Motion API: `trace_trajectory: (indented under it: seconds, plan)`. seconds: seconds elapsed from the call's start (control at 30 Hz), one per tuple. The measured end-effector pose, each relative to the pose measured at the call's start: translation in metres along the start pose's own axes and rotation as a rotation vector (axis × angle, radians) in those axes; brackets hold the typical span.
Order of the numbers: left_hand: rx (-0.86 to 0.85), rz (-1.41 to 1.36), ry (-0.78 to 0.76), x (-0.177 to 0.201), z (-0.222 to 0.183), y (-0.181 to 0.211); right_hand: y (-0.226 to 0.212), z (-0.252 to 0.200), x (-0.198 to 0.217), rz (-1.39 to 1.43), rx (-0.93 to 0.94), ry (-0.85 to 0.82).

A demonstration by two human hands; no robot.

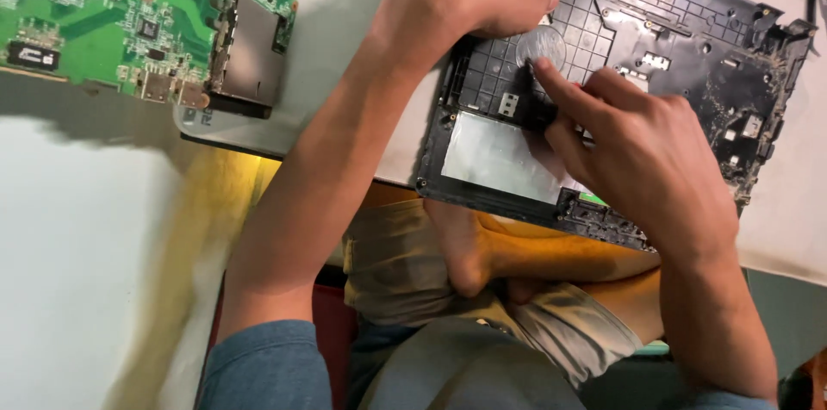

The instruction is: Repairing a laptop by seating ribbon cables and using a screwdriver on the internal chassis

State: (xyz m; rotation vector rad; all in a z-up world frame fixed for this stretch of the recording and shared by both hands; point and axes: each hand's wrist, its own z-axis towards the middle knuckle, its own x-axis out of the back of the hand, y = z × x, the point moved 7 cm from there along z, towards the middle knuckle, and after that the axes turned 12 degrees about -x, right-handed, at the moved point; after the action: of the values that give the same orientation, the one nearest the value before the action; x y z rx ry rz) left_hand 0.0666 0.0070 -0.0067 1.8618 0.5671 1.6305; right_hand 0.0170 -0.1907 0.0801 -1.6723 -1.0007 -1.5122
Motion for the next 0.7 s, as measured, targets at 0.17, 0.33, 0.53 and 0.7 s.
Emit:
trace_trajectory:
  seconds: [0.17,0.33,0.53,0.7]
  plan:
    - [0.053,0.007,-0.009,0.000,0.000,-0.007,0.004,-0.003,0.004,0.042,0.016,0.029]
    - [0.056,0.123,0.005,-0.006,0.000,-0.010,0.003,0.008,0.000,0.044,0.064,0.095]
    - [-0.032,0.189,0.048,-0.021,0.018,-0.022,0.007,-0.006,-0.001,0.094,0.038,0.083]
    - [0.055,0.161,-0.021,-0.010,0.002,-0.016,-0.004,0.004,0.004,0.012,0.012,0.068]
